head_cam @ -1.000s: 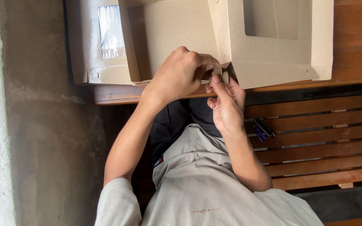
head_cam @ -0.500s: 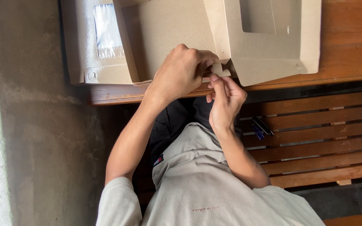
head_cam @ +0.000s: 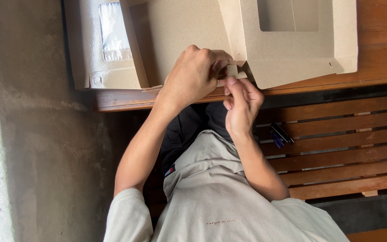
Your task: Assembling cardboard boxes by folding flat sheets and tucking in flaps.
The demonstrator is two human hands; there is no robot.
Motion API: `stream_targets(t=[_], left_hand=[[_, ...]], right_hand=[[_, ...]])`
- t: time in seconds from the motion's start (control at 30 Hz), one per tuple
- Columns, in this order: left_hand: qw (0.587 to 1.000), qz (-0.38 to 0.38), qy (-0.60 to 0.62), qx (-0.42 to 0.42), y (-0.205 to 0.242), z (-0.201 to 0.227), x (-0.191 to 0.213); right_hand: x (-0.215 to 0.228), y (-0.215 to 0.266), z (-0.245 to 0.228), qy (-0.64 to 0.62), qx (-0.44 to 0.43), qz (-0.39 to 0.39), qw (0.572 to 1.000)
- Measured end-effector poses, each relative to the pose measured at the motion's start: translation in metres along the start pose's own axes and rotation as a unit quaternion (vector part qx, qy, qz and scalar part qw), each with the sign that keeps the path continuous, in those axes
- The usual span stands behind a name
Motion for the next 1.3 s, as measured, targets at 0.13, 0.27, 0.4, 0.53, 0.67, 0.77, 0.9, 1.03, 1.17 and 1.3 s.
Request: stream_targets(t=[0.13,0.27,0.4,0.53,0.67,0.77,0.9,1.03,1.17,1.3], left_hand=[[1.0,-0.006,-0.012,0.012,0.003,-0.006,-0.006],[1.0,0.003,-0.005,0.016,0.002,-0.005,-0.005],[1.0,0.005,-0.009,0.022,0.001,-0.003,-0.004],[1.0,0.006,-0.01,0.02,0.0,0.0,-0.003],[1.0,0.009,-0.011,0.022,0.001,-0.001,-0.003],[1.0,0.011,-0.018,0.02,0.002,0.001,0.0],[0.999,0.002,-0.037,0.015,0.002,0.01,0.005],[0.998,-0.008,-0.064,-0.011,0.003,0.02,0.006],[0.998,-0.01,-0.057,-0.011,0.004,0.023,0.007],[0.995,-0.037,-0.089,-0.021,0.0,0.032,0.008]], right_hand=[[0.001,0.015,0.007,-0.085,-0.154,0.087,0.981],[0.002,0.011,0.016,-0.109,-0.2,0.099,0.969],[0.001,0.008,0.006,-0.06,-0.17,0.118,0.976],[-0.001,0.012,-0.011,-0.011,-0.135,0.124,0.983],[0.001,0.008,-0.005,-0.008,-0.129,0.119,0.985],[0.002,0.005,-0.001,0.004,-0.124,0.109,0.986],[-0.006,0.006,-0.011,0.028,-0.116,0.091,0.989],[-0.002,0.0,-0.005,0.046,-0.108,0.085,0.989],[0.005,-0.008,0.005,0.042,-0.107,0.087,0.99],[0.001,-0.014,0.006,0.05,-0.11,0.066,0.99]])
Point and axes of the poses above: each hand's wrist, its own y-axis away from the middle knuckle, its own x-axis out of the back of the hand, z = x × y, the point moved 10 cm from there along -y, towards the middle knuckle, and after that the axes turned 15 degrees about z, right-handed, at the moved point
